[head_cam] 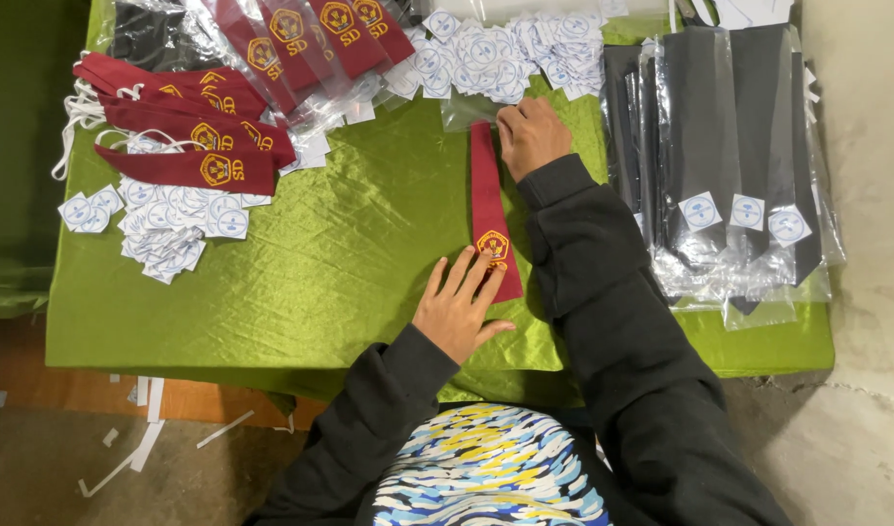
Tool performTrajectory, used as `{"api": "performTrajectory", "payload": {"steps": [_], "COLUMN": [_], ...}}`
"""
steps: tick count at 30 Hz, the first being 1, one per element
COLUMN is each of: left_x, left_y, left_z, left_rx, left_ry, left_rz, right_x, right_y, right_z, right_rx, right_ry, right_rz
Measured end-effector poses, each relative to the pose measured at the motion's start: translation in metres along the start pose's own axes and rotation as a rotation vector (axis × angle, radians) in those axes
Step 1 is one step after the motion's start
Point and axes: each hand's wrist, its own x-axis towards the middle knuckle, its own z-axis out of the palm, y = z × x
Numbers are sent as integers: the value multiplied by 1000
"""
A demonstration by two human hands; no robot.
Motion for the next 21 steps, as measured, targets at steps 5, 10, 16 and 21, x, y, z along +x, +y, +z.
{"api": "performTrajectory", "payload": {"steps": [5,10,16,21], "left_x": [-1,3,8,12], "left_y": [-1,-4,-6,-13], "left_z": [6,9,8,9], "left_rx": [-10,-35,-45,-32], "left_ry": [-53,-87,-119,-130], "left_rz": [-12,-48,-68,-79], "right_x": [1,2,2,1], "right_y": [-2,-2,-4,-4], "right_z": [-4,-8,-11,-11], "right_rx": [10,21,12,11], "right_ry": [-4,-7,-2,7], "right_rz": [-6,-14,-28,-30]}}
